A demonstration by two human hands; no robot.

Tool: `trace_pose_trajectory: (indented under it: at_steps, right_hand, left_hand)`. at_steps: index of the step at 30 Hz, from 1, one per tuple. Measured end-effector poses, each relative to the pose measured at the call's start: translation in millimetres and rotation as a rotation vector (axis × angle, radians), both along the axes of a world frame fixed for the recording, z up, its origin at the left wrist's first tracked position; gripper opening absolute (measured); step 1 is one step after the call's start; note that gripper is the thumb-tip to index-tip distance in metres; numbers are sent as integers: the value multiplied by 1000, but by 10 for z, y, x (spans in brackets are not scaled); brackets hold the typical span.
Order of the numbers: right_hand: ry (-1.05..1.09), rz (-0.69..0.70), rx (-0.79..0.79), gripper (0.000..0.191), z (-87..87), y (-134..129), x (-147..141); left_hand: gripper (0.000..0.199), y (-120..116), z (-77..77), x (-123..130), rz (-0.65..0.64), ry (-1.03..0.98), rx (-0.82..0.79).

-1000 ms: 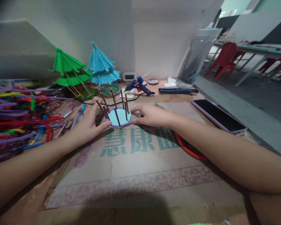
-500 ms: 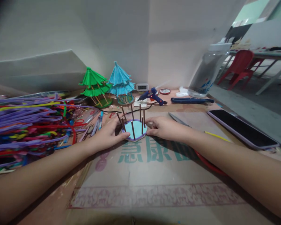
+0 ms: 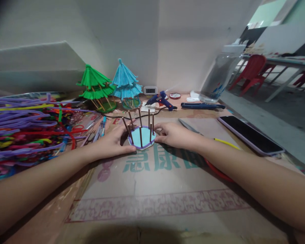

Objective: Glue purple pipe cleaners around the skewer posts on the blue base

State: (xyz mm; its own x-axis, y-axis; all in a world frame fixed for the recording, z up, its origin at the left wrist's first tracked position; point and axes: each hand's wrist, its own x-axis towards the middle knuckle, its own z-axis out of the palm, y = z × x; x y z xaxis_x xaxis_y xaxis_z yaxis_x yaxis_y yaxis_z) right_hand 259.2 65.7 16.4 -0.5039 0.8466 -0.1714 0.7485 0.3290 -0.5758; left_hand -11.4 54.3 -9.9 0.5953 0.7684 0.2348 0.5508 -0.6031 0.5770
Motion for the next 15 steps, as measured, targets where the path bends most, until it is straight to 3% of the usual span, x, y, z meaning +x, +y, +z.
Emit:
trace_pose_trajectory:
  at_steps: [6,10,12,15]
  right_hand:
    - [18,6,2,47,-9,-12,-5]
    - [-18,12,27,48,65,-52,-23]
    - [-68,10,54,49,100,-68,-23]
    - [-92,15,72,49,99,-62,-10]
  left_hand:
    - [79,-7,22,4,-62,11,27]
    - [80,-49,345,-237,-110,230,-18]
    - [69,-59,623,-443,60,439,-60]
    - [37,45,1056,-759,463,692,-3]
